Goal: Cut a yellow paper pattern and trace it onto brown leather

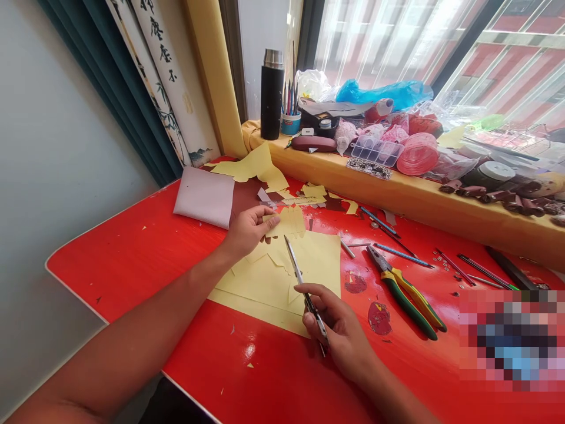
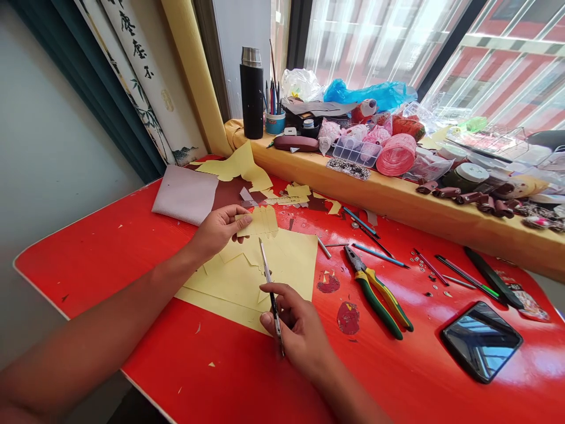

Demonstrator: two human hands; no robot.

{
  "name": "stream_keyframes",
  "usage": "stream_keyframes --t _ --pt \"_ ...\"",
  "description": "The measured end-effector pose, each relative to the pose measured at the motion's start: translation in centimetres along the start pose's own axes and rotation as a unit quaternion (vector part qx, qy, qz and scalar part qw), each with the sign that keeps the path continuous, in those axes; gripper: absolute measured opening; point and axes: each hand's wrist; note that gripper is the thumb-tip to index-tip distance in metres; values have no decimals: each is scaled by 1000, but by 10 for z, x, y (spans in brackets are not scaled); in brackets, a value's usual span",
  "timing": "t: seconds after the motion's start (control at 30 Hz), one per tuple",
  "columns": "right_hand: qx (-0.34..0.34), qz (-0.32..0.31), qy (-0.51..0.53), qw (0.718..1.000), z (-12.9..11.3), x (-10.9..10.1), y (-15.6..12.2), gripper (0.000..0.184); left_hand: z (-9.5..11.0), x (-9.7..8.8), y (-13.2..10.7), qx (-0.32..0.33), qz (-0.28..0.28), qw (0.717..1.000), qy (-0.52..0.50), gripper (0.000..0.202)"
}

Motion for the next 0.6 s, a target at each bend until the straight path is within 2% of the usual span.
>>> stream_keyframes --t 0.13,0.27,0.43,0.6 --pt "16 8 11 1000 -1 1 1 50 0 2 -3 -6 -17 1000 -18 49" --pt "13 38 19 999 2 1 2 52 -1 8 -11 -19 -64 997 -42 43" --pt "23 72 48 996 0 1 5 55 -3 14 -23 -44 -123 991 -30 39" --pt "33 99 75 992 -7 2 9 56 0 16 -30 -50 -157 986 -13 37"
Point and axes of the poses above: each hand's wrist, its own y-axis towards the middle knuckle, its own x-axis out of the palm, z = x × y, and after that the axes turned 14 degrees about z, right-handed
